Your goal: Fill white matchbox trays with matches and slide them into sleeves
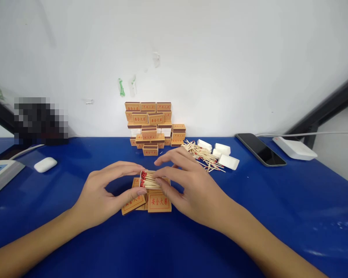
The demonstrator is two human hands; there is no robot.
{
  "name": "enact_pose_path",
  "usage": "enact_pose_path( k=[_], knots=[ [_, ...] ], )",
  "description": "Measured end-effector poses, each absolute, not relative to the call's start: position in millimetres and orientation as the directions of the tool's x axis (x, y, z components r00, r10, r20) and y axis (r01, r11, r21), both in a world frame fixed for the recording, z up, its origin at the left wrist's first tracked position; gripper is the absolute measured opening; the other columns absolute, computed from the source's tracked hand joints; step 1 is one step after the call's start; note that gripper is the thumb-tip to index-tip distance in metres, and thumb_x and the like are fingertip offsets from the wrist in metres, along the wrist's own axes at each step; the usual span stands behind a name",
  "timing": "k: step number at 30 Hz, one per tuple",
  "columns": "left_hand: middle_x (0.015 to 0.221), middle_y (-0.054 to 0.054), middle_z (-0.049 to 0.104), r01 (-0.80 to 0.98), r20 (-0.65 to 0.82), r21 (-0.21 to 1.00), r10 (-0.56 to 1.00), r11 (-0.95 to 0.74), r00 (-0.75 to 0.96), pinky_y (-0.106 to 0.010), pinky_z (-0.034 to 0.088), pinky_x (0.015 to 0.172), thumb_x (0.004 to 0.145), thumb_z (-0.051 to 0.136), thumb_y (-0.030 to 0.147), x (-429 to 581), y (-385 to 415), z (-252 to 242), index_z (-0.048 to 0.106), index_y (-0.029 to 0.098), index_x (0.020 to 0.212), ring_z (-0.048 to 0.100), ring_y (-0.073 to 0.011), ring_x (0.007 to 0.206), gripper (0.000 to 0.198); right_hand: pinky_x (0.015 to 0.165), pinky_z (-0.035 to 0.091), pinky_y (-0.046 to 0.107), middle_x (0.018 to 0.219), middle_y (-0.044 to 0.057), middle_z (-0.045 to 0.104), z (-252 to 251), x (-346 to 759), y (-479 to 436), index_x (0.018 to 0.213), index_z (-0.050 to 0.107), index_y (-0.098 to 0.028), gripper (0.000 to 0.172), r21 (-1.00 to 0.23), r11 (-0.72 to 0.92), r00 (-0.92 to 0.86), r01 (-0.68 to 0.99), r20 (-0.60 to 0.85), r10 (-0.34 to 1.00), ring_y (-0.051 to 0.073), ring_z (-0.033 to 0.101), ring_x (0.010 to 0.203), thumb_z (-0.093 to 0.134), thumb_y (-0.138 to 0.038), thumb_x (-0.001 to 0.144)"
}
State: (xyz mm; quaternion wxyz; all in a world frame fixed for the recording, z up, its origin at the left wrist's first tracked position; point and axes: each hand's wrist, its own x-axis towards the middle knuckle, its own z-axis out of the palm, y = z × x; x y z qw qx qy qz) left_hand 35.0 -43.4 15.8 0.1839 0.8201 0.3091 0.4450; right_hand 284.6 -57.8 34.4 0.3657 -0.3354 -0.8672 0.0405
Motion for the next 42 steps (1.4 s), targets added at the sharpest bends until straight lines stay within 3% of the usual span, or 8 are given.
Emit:
enact_pose_path(
  k=[6,9,13,17,24,33,39,42],
  knots=[
    [0.113,-0.005,0.082,0.383,0.609,0.578,0.694,-0.72,0.385,-0.037,0.065,0.094,0.087,0.087,0.031,32.7,-41.6,13.1,0.078,0.023,0.113,0.078,-0.0224,0.104,0.028,0.097,0.055,0.05,0.122,0.007,0.073,45.0,296.7,-51.2,0.108,0.078,-0.031,0.02,-0.311,0.74,-0.459,0.596,0.624,0.632,0.028,0.067,0.116,0.064,-0.019,0.099],
    [0.111,-0.004,0.083,0.456,0.581,0.615,0.76,-0.644,0.29,-0.037,0.066,0.093,0.088,0.085,0.034,29.9,-36.0,10.2,0.079,0.023,0.111,0.079,-0.0227,0.101,0.026,0.083,0.056,0.046,0.112,0.007,0.075,51.4,335.3,-34.1,0.103,0.079,-0.032,0.011,-0.322,0.598,-0.284,0.734,0.654,0.701,0.028,0.07,0.1,0.069,-0.032,0.097],
    [0.108,-0.004,0.084,0.468,0.53,0.678,0.818,-0.567,0.223,-0.039,0.068,0.093,0.088,0.085,0.037,25.4,-29.9,8.8,0.08,0.022,0.11,0.081,-0.0243,0.099,0.027,0.055,0.045,0.035,0.082,0.004,0.075,42.4,387.2,-10.2,0.091,0.079,-0.029,0.022,-0.349,0.428,-0.32,0.834,0.326,0.889,0.018,0.057,0.058,0.07,-0.049,0.093],
    [0.109,-0.004,0.084,0.468,0.545,0.653,0.798,-0.596,0.256,-0.039,0.067,0.094,0.088,0.084,0.037,25.0,-30.8,9.3,0.08,0.023,0.111,0.081,-0.0246,0.101,0.027,0.057,0.044,0.032,0.074,0.002,0.071,26.6,387.4,-2.8,0.088,0.077,-0.027,0.024,-0.368,0.395,-0.345,0.842,0.196,0.918,0.017,0.058,0.061,0.068,-0.048,0.094],
    [0.113,-0.002,0.082,0.466,0.548,0.626,0.778,-0.625,0.307,-0.036,0.065,0.096,0.089,0.084,0.036,27.7,-34.7,9.6,0.079,0.024,0.113,0.078,-0.0209,0.102,0.026,0.062,0.041,0.032,0.085,0.005,0.07,12.6,351.1,-2.2,0.084,0.068,-0.023,0.019,-0.312,0.411,-0.357,0.857,0.217,0.909,0.019,0.059,0.071,0.063,-0.036,0.096],
    [0.114,-0.002,0.081,0.424,0.58,0.604,0.737,-0.675,0.348,-0.034,0.064,0.096,0.089,0.085,0.032,27.3,-34.5,10.4,0.078,0.024,0.114,0.077,-0.019,0.104,0.027,0.057,0.04,0.033,0.073,0.002,0.066,16.2,353.5,-4.9,0.086,0.067,-0.024,0.032,-0.508,0.307,-0.257,0.805,0.168,0.952,0.017,0.053,0.062,0.062,-0.053,0.098],
    [0.115,-0.004,0.08,0.405,0.575,0.604,0.727,-0.686,0.374,-0.036,0.064,0.095,0.089,0.086,0.033,29.0,-36.3,8.5,0.077,0.023,0.114,0.077,-0.0208,0.104,0.028,0.06,0.049,0.033,0.097,0.005,0.076,38.0,320.3,-33.0,0.121,0.075,-0.028,0.033,-0.728,0.346,-0.208,0.592,0.277,0.938,0.018,0.06,0.073,0.066,-0.051,0.099],
    [0.115,-0.005,0.08,0.39,0.588,0.592,0.709,-0.705,0.389,-0.036,0.064,0.097,0.088,0.086,0.032,30.4,-38.7,8.9,0.077,0.023,0.115,0.077,-0.0209,0.106,0.029,0.06,0.048,0.034,0.104,0.004,0.079,48.5,301.4,-48.4,0.112,0.08,-0.031,0.023,-0.719,0.397,-0.211,0.57,0.339,0.917,0.019,0.063,0.076,0.066,-0.046,0.1]
  ],
)
